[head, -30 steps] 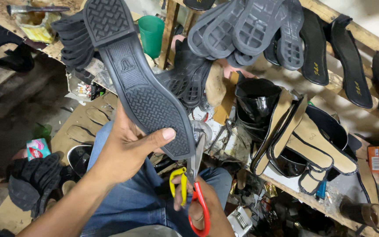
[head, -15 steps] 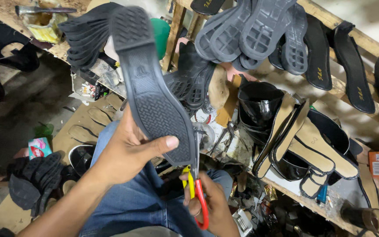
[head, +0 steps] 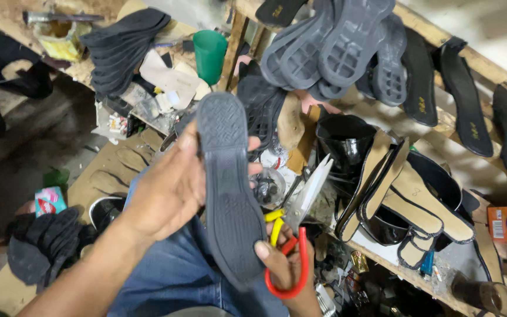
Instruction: The person trims the edges of multiple black shoe insoles using red-handled scissors. They pick up each insole, cut along the perimeter, and place the trimmed insole on a nearby shelf. The process is repeated for several insoles.
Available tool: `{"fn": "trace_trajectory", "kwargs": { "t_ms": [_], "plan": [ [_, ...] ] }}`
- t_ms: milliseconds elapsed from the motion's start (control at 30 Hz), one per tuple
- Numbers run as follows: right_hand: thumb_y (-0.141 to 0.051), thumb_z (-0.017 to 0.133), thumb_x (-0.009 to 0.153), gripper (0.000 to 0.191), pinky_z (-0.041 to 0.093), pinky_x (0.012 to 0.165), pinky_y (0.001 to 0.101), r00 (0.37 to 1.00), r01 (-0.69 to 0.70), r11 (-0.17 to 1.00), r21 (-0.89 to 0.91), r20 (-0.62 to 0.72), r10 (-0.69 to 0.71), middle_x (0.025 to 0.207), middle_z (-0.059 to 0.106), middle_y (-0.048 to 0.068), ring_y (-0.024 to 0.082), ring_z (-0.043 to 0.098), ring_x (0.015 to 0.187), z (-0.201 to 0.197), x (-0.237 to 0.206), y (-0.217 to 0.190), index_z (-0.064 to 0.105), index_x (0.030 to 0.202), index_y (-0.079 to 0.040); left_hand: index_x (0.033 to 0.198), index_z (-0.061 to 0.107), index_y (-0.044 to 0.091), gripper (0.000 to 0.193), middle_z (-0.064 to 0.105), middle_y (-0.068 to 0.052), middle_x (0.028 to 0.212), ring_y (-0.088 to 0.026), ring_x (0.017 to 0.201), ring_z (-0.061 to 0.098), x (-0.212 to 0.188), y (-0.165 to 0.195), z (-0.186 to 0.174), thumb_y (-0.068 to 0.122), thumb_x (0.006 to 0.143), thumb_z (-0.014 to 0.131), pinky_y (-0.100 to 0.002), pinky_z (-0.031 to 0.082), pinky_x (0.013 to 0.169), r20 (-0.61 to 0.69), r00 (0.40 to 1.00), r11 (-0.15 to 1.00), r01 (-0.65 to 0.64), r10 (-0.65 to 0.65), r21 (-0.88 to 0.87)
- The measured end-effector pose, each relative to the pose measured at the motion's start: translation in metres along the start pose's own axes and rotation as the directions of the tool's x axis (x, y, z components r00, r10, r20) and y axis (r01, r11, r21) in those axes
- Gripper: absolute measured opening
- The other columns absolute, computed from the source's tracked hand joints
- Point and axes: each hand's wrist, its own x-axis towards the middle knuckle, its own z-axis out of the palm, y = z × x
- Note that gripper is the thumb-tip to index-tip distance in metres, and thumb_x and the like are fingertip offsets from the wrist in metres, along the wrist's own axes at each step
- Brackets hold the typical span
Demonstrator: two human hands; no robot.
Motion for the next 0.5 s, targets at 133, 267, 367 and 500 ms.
{"fn": "trace_trajectory", "kwargs": {
  "t_ms": [133, 267, 367, 500],
  "plan": [
    [-0.018, 0.071, 0.085, 0.039, 0.05, 0.084, 0.0297, 0.995, 0.032, 0.978, 0.205, 0.088, -0.051, 0.101, 0.065, 0.005, 0.014, 0.061, 0.093, -0.004, 0.007, -0.005, 0.062, 0.115, 0.003, 0.165, 0.017, 0.022, 0.078, 0.043, -0.011, 0.157, -0.027, 0.134, 0.055, 0.017, 0.028, 0.035, 0.012, 0.103, 0.064, -0.056, 0.047, 0.116, 0.082, 0.991, 0.895, -0.134, 0.109, 0.426],
    [-0.027, 0.063, 0.095, 0.036, 0.05, 0.05, 0.0319, 0.994, -0.046, 0.955, 0.294, 0.106, 0.015, 0.074, 0.068, 0.014, 0.021, 0.062, 0.053, -0.004, 0.005, -0.009, 0.06, 0.11, 0.005, 0.142, 0.04, 0.006, 0.059, 0.045, -0.016, 0.14, -0.024, 0.129, 0.057, 0.038, 0.041, 0.073, 0.015, 0.096, 0.076, -0.044, 0.054, 0.11, 0.273, 0.938, 0.531, -0.345, 0.213, 0.774],
    [-0.026, 0.062, 0.093, 0.036, 0.049, 0.047, 0.0321, 0.997, -0.076, 0.957, 0.279, 0.024, 0.072, 0.066, 0.066, 0.016, 0.023, 0.06, 0.047, -0.004, 0.001, -0.01, 0.059, 0.112, 0.005, 0.124, 0.046, 0.002, 0.049, 0.059, -0.012, 0.121, -0.016, 0.099, 0.073, 0.073, 0.037, 0.083, 0.023, 0.1, 0.084, -0.03, 0.068, 0.084, 0.221, 0.876, 0.468, -0.424, 0.428, 0.775],
    [-0.025, 0.064, 0.091, 0.036, 0.048, 0.044, 0.0332, 0.989, -0.145, 0.948, 0.285, 0.008, 0.149, 0.061, 0.063, 0.016, 0.023, 0.06, 0.045, -0.004, -0.006, -0.005, 0.059, 0.111, 0.005, 0.12, 0.055, 0.0, 0.043, 0.071, -0.004, 0.097, -0.012, 0.068, 0.077, 0.147, 0.026, 0.073, 0.031, 0.096, 0.073, -0.023, 0.065, 0.053, 0.09, 0.81, 0.388, -0.372, 0.58, 0.843]
  ]
}}
